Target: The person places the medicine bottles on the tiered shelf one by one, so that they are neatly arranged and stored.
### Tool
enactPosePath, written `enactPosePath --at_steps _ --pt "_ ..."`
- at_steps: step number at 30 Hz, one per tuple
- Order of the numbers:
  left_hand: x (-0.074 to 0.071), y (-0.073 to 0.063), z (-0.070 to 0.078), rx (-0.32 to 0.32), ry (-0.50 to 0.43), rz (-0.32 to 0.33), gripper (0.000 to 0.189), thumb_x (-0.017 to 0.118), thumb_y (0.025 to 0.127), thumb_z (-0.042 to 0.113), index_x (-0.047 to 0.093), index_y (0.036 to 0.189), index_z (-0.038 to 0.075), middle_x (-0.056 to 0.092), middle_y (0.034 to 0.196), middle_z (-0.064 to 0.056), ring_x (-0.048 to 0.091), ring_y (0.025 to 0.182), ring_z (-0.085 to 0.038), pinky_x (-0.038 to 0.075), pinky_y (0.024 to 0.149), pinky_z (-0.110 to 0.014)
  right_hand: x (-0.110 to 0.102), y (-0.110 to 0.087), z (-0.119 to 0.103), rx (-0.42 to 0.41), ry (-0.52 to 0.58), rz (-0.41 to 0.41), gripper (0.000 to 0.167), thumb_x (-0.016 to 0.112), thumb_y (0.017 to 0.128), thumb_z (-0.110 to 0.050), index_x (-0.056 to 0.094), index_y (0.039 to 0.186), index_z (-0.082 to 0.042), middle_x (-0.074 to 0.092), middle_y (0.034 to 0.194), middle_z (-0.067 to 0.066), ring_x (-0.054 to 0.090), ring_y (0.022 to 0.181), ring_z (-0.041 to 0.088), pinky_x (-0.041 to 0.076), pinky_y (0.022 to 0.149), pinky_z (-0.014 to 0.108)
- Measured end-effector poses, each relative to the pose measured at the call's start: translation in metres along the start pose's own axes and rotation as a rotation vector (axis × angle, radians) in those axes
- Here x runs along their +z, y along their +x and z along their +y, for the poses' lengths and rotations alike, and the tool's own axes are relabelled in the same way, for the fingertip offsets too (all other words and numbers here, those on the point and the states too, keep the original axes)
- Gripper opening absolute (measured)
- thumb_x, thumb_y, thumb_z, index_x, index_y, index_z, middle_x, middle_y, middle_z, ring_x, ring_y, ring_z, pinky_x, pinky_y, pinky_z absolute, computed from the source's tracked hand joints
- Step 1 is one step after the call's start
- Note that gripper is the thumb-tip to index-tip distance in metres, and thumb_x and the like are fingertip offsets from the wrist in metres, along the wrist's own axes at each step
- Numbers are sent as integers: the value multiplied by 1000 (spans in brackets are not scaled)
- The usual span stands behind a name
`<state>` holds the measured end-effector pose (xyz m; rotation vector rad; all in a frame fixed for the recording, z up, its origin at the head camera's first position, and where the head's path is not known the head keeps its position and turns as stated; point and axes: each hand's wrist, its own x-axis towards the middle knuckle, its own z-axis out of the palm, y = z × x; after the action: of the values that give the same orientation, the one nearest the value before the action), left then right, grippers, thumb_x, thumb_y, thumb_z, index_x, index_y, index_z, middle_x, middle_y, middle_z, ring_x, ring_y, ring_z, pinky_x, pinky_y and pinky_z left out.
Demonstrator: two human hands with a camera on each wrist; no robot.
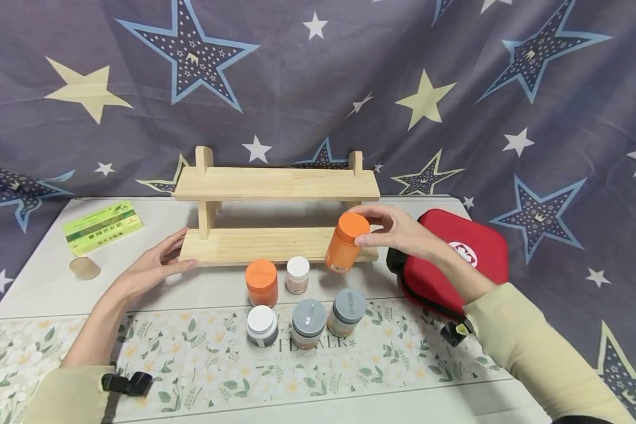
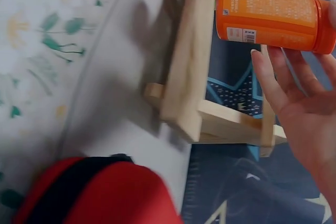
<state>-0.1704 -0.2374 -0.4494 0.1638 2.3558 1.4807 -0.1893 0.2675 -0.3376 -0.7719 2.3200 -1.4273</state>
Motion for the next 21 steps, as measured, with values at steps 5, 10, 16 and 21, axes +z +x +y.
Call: enactPosePath --at_steps 5,10,16,21 --pt "0 0 0 4 -19 -15 100 71 98 31 3 167 11 18 170 -27 28 152 -51 28 125 -62 -9 15 -16 -37 -24 12 47 71 93 -3 60 138 -2 71 120 -4 68 107 14 58 94 22" --pt "0 2 1 16 -33 -28 100 71 98 29 2 167 11 17 170 -27 27 152 -52 28 125 -62 -16 33 -33 -64 -34 31 45 72 92 -4 62 136 -3 73 117 -3 70 101 16 59 91 22" --pt "0 2 2 9 -19 -36 101 71 98 30 0 167 10 15 170 -28 27 152 -53 28 125 -63 -18 62 -51 -87 -51 27 44 71 92 -9 64 136 -9 73 118 1 69 101 19 57 89 24" --pt "-1 1 0 -1 -7 -29 101 71 98 32 1 167 11 16 170 -28 27 152 -53 28 125 -63 -15 92 -67 -101 -4 4 42 72 94 -13 65 135 -12 73 118 5 70 102 21 62 89 30"
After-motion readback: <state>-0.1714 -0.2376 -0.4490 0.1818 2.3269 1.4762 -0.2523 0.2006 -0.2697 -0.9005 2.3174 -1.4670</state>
